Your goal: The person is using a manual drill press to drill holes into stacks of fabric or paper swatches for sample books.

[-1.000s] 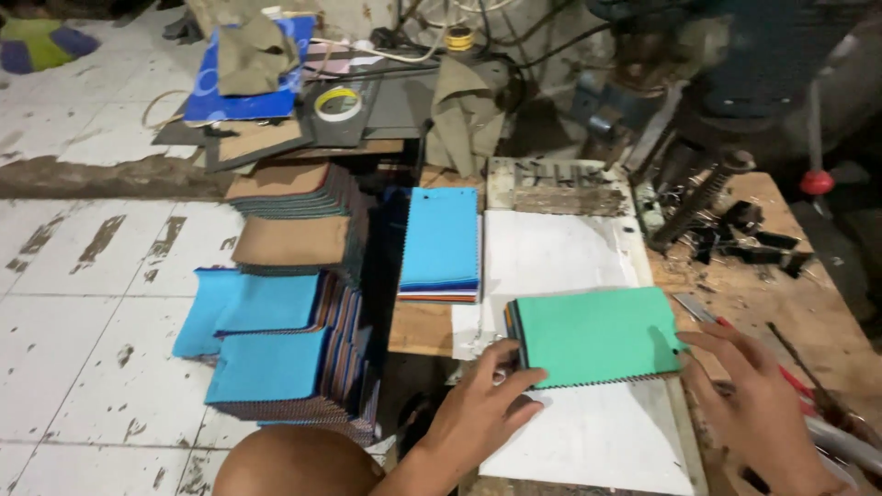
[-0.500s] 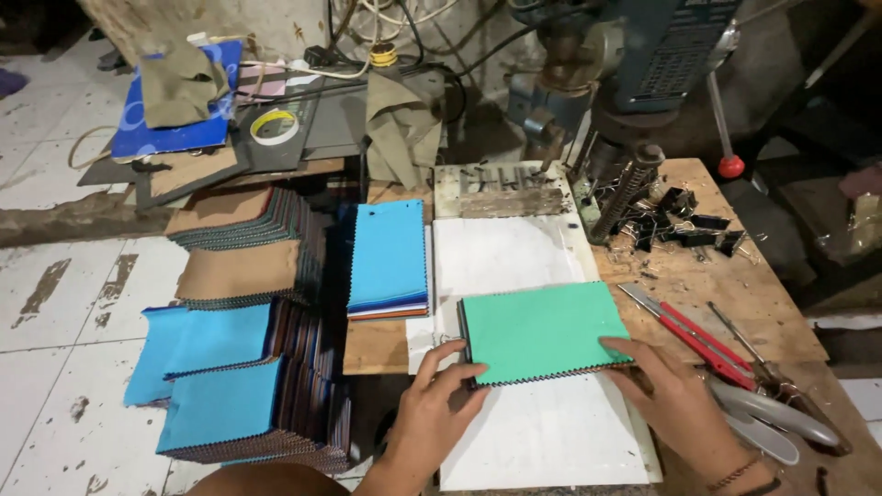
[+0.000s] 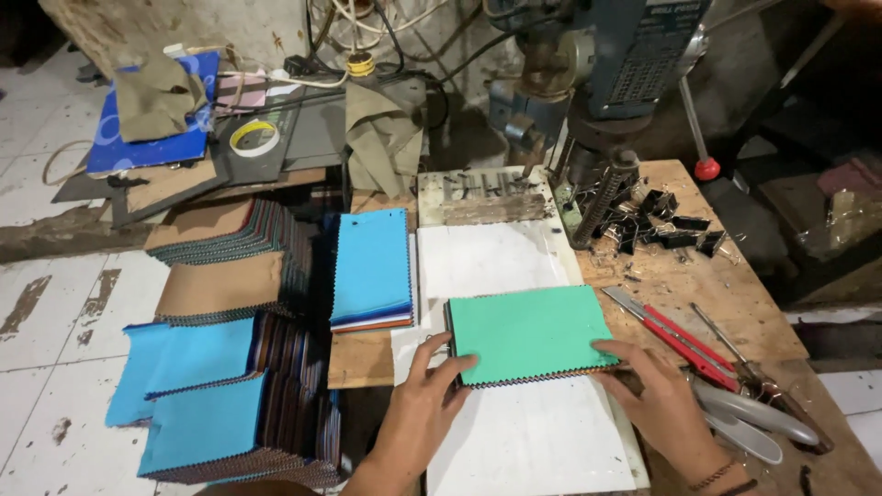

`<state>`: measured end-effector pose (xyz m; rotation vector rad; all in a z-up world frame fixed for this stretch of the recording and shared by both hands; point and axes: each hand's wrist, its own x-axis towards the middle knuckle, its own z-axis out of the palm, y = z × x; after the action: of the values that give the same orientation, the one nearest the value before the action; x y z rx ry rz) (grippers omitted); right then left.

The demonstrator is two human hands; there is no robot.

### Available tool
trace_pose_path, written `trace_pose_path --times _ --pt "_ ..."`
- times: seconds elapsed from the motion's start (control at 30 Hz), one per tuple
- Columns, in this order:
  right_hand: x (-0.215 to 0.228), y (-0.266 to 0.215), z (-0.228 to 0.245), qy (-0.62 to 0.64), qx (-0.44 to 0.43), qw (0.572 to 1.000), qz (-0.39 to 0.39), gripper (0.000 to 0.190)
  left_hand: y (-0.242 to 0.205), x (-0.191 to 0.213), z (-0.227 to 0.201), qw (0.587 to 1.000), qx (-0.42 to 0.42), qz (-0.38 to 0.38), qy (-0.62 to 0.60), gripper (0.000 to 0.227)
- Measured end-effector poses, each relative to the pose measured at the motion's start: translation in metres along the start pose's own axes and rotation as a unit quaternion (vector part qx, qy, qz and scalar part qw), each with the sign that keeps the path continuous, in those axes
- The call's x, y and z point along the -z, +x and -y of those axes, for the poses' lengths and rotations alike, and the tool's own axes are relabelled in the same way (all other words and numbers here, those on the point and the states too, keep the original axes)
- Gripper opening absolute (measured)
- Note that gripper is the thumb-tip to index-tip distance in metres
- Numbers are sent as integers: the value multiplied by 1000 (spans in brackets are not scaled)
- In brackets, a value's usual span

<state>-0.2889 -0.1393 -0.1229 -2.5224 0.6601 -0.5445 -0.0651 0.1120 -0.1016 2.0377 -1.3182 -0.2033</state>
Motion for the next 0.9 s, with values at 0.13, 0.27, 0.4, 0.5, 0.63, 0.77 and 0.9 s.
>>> trace_pose_path --times 0.13,0.27,0.4,0.5,0.63,0.77,0.9 --pt "-11 21 0 53 -56 997 -15 47 27 -3 8 1000 13 -13 -12 38" --pt "-15 55 12 74 -139 988 3 50 64 -19 32 998 10 -59 -21 39" --pt "-15 79 41 46 -221 971 -77 47 98 -20 43 994 71 -50 -61 41" --pt "-16 97 38 88 -224 966 -94 48 116 -20 52 992 87 -30 -84 44" --pt "-21 113 36 124 -241 957 -103 45 133 -14 52 989 106 -24 -101 45" --pt "-50 124 -10 204 -260 933 -141 50 143 -12 48 985 130 -23 -113 45" --pt "-52 128 -5 190 -249 939 -141 49 147 -2 39 980 149 -5 -129 44"
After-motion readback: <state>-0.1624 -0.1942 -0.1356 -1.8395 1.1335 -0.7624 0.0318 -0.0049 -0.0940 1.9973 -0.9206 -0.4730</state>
